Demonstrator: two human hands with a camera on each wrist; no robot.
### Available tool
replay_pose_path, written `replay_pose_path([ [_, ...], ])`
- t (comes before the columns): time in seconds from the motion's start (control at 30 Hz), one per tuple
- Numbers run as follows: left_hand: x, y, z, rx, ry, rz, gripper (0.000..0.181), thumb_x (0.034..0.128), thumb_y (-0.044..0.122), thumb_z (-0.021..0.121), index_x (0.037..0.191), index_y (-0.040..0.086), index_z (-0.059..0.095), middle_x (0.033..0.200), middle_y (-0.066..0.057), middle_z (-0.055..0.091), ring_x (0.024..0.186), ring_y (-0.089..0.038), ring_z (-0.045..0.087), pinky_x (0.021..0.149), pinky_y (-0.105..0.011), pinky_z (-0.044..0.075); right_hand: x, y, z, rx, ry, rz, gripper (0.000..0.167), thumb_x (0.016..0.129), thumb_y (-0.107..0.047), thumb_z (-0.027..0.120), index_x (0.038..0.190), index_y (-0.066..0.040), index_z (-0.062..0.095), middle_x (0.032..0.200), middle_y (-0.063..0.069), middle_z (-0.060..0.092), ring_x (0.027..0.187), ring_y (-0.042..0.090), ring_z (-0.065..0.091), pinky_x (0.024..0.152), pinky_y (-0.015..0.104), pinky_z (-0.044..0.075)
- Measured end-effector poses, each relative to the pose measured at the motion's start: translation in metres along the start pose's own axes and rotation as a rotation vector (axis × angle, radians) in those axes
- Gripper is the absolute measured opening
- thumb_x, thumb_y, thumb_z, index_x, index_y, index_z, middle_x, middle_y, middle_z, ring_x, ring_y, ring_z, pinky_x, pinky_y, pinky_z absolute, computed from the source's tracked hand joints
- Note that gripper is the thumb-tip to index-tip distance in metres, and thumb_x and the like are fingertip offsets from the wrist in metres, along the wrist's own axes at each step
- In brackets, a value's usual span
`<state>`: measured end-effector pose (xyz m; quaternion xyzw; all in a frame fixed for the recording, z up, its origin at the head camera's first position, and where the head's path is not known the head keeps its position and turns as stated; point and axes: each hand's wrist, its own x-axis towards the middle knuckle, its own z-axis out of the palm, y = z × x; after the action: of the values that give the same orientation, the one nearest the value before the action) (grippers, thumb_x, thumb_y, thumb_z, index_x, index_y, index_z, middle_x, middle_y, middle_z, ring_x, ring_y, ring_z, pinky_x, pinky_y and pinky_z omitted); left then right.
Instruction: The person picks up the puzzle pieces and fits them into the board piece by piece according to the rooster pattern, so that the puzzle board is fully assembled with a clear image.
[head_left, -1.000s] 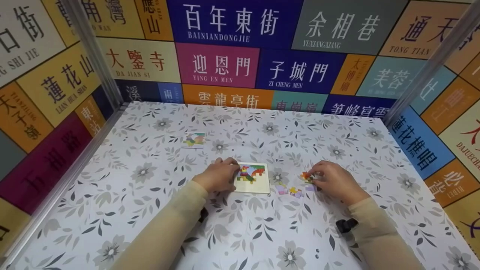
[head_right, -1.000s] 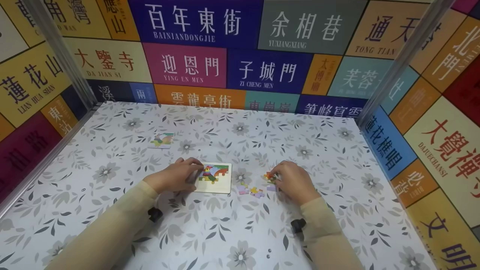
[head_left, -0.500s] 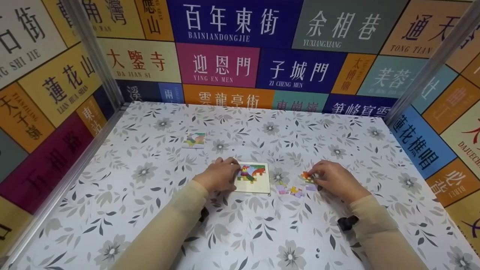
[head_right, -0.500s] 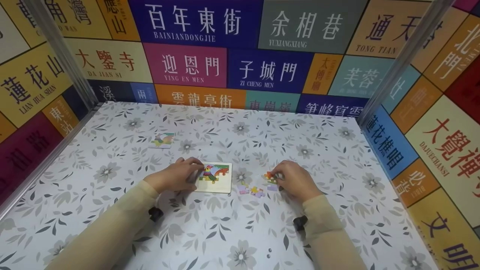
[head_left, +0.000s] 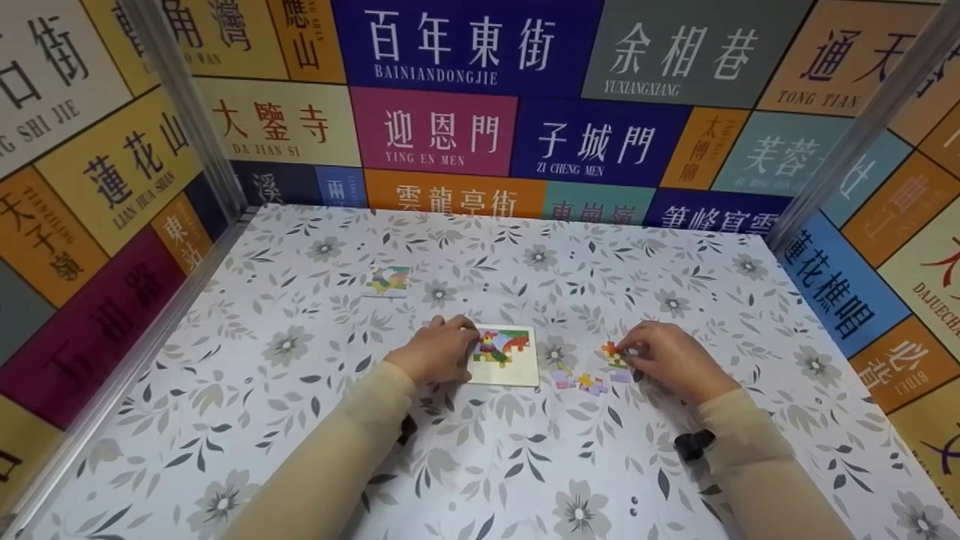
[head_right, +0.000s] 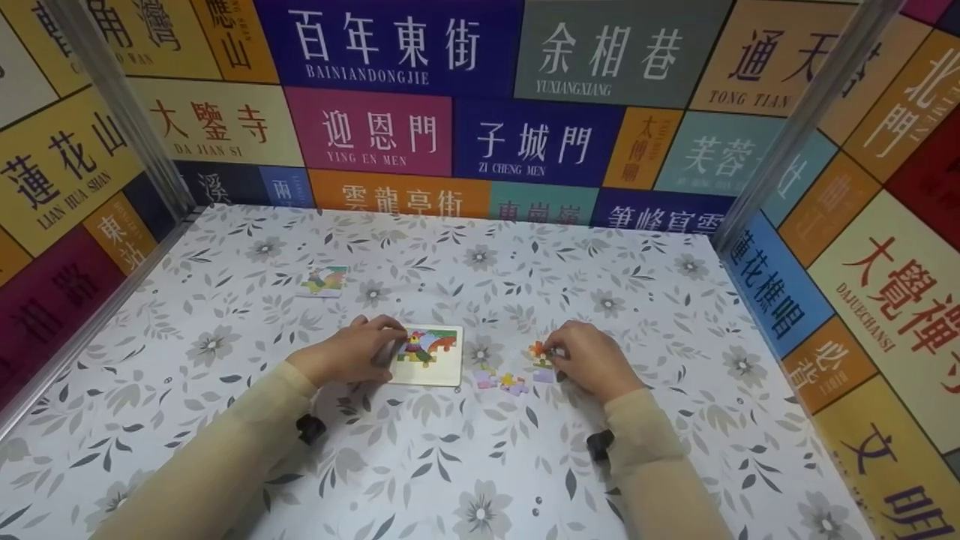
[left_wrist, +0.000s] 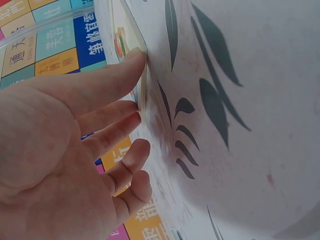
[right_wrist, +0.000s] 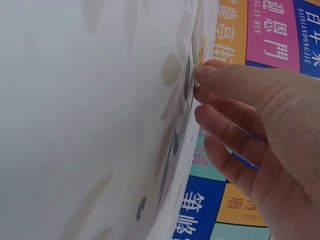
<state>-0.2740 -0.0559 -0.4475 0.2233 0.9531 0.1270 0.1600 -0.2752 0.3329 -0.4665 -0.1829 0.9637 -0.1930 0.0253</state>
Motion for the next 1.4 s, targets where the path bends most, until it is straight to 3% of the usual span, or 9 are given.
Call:
replay_pose_path([
  [0.43, 0.001, -0.001, 0.001, -0.001, -0.001, -0.008, 0.065, 0.0886, 0.027, 0.083, 0.147, 0.014, 0.057, 0.155, -0.003, 0.047, 0.131, -0.03, 0.045, 0.111, -0.048, 0.041, -0.003, -0.002, -0.001, -0.03, 0.044, 0.019, 0.012, 0.088, -0.017, 0.081, 0.1, -0.019, 0.081, 0.094, -0.002, 0.073, 0.075, 0.014, 0.058, 0.07, 0.034, 0.047],
  [0.73, -0.002, -0.002, 0.0, 0.002, 0.039, 0.05, 0.063, 0.0872, 0.025, 0.084, 0.144, 0.01, 0.06, 0.153, -0.006, 0.049, 0.129, -0.035, 0.047, 0.107, -0.052, 0.045, -0.002, -0.008, -0.001, -0.022, 0.078, -0.013, 0.012, 0.087, -0.017, 0.081, 0.099, -0.019, 0.081, 0.095, -0.001, 0.074, 0.075, 0.015, 0.059, 0.068, 0.033, 0.047],
  [0.87, -0.003, -0.001, 0.0, 0.004, 0.038, 0.043, 0.063, 0.0871, 0.025, 0.084, 0.144, 0.011, 0.06, 0.153, -0.006, 0.049, 0.13, -0.035, 0.047, 0.109, -0.051, 0.044, 0.0, -0.014, -0.001, -0.011, 0.081, -0.018, 0.012, 0.087, -0.019, 0.081, 0.099, -0.021, 0.081, 0.097, -0.002, 0.074, 0.076, 0.014, 0.057, 0.067, 0.032, 0.045],
  [1.4, -0.001, 0.0, -0.001, -0.011, 0.005, 0.004, 0.064, 0.0886, 0.025, 0.082, 0.146, 0.013, 0.058, 0.155, -0.004, 0.048, 0.135, -0.032, 0.045, 0.114, -0.05, 0.039, 0.008, -0.039, 0.008, -0.027, 0.087, -0.173, 0.011, 0.086, -0.019, 0.082, 0.096, -0.022, 0.081, 0.098, -0.006, 0.075, 0.08, 0.015, 0.064, 0.072, 0.033, 0.051],
])
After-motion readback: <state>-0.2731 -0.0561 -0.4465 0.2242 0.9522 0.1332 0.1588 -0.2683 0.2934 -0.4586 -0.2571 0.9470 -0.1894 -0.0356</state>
